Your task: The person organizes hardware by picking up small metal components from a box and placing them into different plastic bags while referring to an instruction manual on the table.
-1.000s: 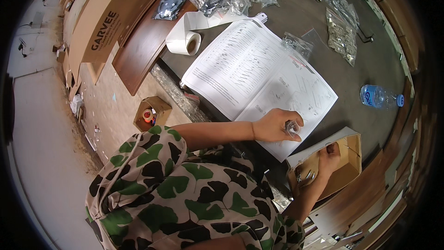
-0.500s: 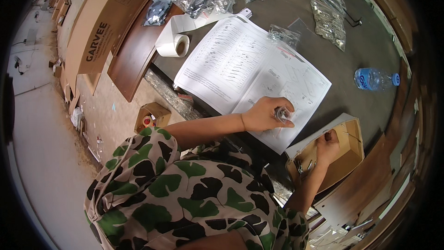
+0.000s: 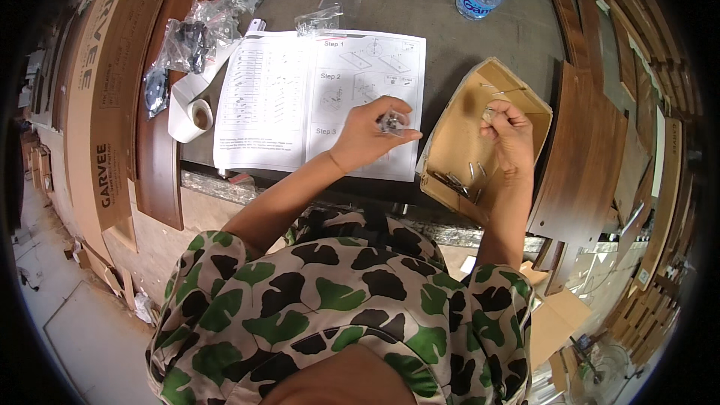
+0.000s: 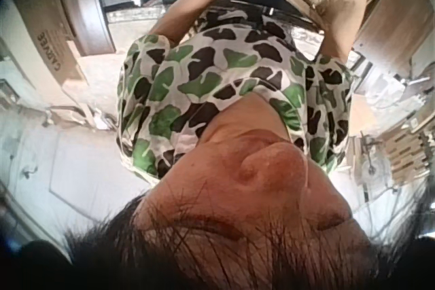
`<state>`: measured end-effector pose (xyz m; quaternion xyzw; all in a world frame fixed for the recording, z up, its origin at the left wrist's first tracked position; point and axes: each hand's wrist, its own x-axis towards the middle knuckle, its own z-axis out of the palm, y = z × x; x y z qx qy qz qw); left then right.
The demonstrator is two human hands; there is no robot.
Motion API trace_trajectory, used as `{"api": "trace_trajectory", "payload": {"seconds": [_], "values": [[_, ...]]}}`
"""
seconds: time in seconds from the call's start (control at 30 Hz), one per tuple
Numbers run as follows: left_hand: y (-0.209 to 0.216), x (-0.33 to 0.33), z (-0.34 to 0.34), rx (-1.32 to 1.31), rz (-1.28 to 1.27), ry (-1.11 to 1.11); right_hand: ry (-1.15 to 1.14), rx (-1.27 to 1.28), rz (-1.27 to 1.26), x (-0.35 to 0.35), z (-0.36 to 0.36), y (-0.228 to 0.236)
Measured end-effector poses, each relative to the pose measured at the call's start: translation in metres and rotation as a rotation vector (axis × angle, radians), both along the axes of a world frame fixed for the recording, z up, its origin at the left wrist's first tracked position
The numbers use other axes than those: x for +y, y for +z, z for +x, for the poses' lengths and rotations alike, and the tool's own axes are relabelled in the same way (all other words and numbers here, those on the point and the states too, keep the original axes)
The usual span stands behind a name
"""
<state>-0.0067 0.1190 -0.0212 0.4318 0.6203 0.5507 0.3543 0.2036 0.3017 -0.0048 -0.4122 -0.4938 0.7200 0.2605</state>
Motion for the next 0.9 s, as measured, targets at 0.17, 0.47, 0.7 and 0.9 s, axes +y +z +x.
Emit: {"api": "trace_trajectory", "payload": {"seconds": [0.17, 0.47, 0.7, 0.9], "values": [[0.007, 0.011, 0.019, -0.037, 0.004, -0.114, 0.201, -0.033, 0.192, -0.039, -0.019, 0.061], [0.015, 0.003, 0.030, 0.065, 0.054, -0.098, 0.358, -0.182, 0.280, -0.084, -0.044, 0.084], [0.018, -0.003, 0.033, -0.034, 0.172, -0.029, 0.307, -0.259, 0.375, -0.095, -0.036, 0.085], [0.017, -0.019, 0.042, 0.039, 0.156, 0.023, 0.325, -0.414, 0.469, -0.120, -0.034, 0.068]]}}
